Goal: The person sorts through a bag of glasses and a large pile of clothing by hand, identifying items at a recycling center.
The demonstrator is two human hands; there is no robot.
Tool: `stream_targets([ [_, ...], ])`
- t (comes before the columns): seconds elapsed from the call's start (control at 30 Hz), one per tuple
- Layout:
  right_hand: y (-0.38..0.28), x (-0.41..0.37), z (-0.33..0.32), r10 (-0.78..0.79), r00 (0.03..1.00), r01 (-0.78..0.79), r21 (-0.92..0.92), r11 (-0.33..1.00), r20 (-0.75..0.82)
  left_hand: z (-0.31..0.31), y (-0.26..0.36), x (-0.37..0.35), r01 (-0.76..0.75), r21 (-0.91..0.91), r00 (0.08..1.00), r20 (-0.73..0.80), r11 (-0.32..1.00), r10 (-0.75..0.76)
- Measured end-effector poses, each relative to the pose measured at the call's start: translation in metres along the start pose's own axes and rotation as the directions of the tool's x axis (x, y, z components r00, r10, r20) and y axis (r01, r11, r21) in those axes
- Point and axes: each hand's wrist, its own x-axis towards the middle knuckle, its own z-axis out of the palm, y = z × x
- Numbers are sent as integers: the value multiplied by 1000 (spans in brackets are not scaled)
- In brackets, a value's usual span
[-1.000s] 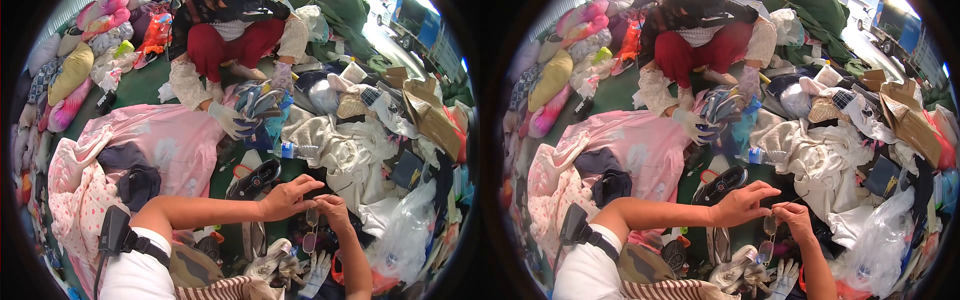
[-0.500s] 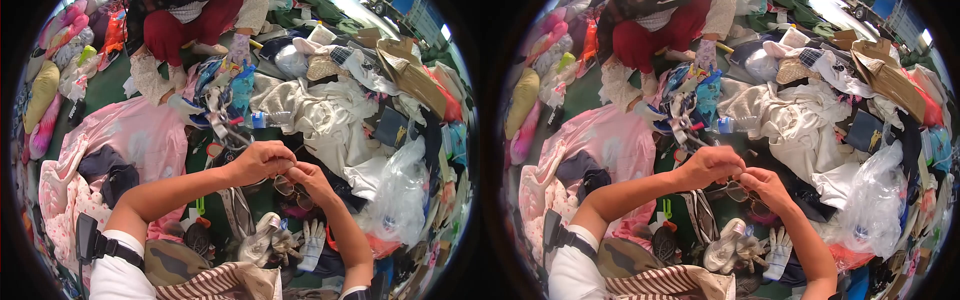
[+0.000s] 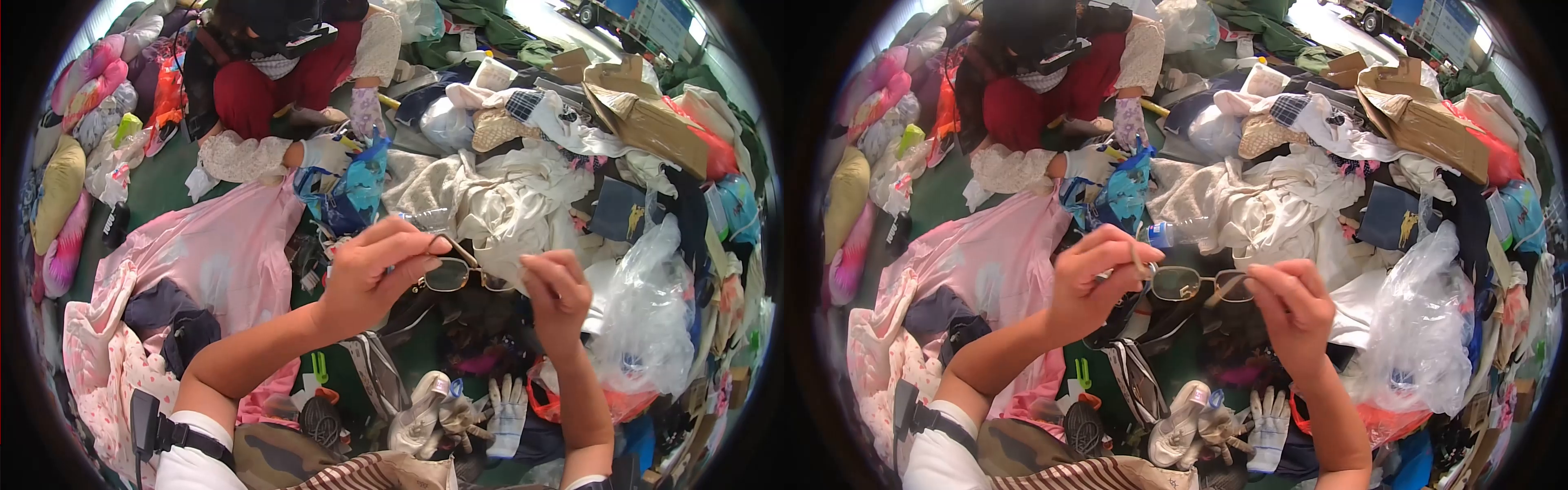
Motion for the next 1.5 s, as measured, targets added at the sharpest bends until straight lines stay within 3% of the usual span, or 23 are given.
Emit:
stream_targets([
  [0.07, -11, 5, -17, 65, 987, -45, 138, 989, -144, -5, 19, 3, -12, -70, 987, -158, 997, 1],
  [0.13, -32, 6, -33, 122, 973, -60, 299, 952, -193, -16, 51, 5, -25, -10, 982, -189, 1000, 23],
  [0.2, -57, 8, -48, 42, 971, 33, 307, 951, -235, -32, 77, 5, -121, 95, 988, -86, 988, 129],
  [0.27, -75, 9, -47, -25, 899, 237, 436, 868, -438, -38, 93, 3, -174, 89, 984, -27, 981, 177],
  [0.3, -88, 0, -67, 223, 920, 70, 697, 713, -321, -38, 97, 1, -185, 67, 982, -14, 980, 187],
  [0.37, -99, -5, -78, 425, 894, -82, 882, 465, -141, -32, 96, -10, -388, 1, 907, -180, 922, 381],
  [0.4, -100, 6, -69, 184, 946, 106, 790, 603, -267, -32, 97, -11, -432, -22, 884, -206, 902, 418],
  [0.43, -101, 11, -66, -80, 933, 307, 663, 683, -350, -31, 97, -14, -476, -43, 860, -233, 878, 455],
  [0.53, -107, 4, -75, 43, 940, 228, 717, 658, -338, -29, 106, -18, -450, -90, 879, -220, 888, 423],
  [0.67, -124, 9, -76, 149, 938, 184, 812, 553, -314, -18, 111, -15, -525, -63, 810, -344, 849, 475],
  [0.73, -127, 14, -81, -41, 940, 295, 748, 595, -338, -20, 116, -18, -529, -63, 813, -324, 846, 484],
  [0.83, -132, 14, -85, -150, 938, 328, 659, 676, -313, -22, 124, -20, -537, -74, 817, -293, 840, 496],
  [1.13, -133, 6, -95, -193, 961, 270, 531, 803, -198, -15, 131, -24, -505, -164, 858, -201, 848, 472],
  [1.5, -143, 5, -98, -186, 971, 235, 454, 860, -151, -16, 134, -24, -468, -191, 881, -176, 863, 439],
])
